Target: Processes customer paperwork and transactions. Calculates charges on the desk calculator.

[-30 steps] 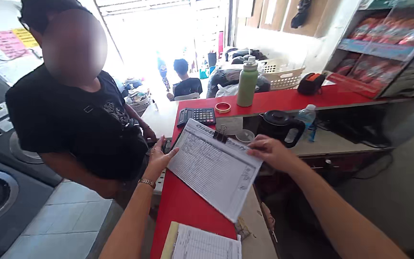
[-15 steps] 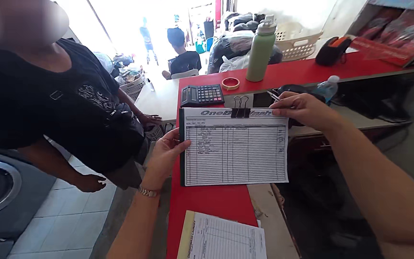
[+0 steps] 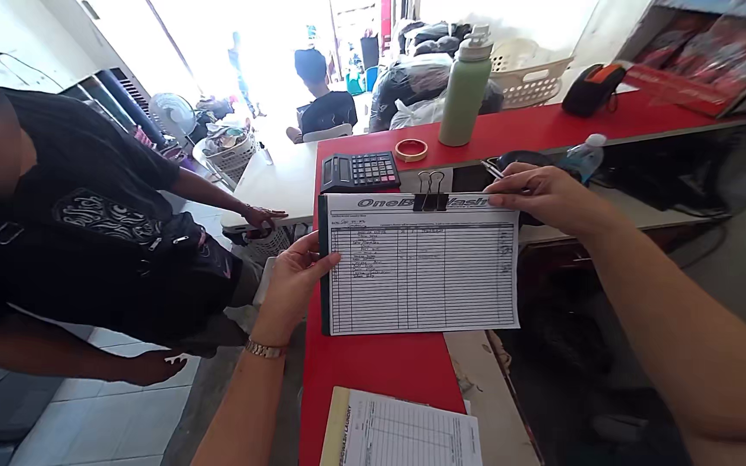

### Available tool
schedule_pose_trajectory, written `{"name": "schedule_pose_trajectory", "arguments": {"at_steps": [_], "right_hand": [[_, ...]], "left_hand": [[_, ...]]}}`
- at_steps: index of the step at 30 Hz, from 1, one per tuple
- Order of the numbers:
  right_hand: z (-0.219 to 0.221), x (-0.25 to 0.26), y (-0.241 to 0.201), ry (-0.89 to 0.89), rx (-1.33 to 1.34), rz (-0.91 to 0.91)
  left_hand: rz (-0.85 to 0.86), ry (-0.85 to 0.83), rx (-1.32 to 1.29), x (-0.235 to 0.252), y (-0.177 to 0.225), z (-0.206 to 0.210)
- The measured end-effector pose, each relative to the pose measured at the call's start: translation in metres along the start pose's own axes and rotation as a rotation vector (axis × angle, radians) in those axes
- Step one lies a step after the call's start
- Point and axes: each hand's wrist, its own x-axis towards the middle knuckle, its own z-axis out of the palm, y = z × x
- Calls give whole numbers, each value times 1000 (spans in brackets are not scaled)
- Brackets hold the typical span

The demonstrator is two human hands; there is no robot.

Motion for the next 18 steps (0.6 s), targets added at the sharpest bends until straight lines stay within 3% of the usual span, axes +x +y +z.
{"name": "schedule_pose_trajectory", "arguments": {"at_steps": [18], "right_hand": [[6, -3, 23, -11, 38, 146]], "left_hand": [[-96, -19, -5, 5, -17, 13]]}}
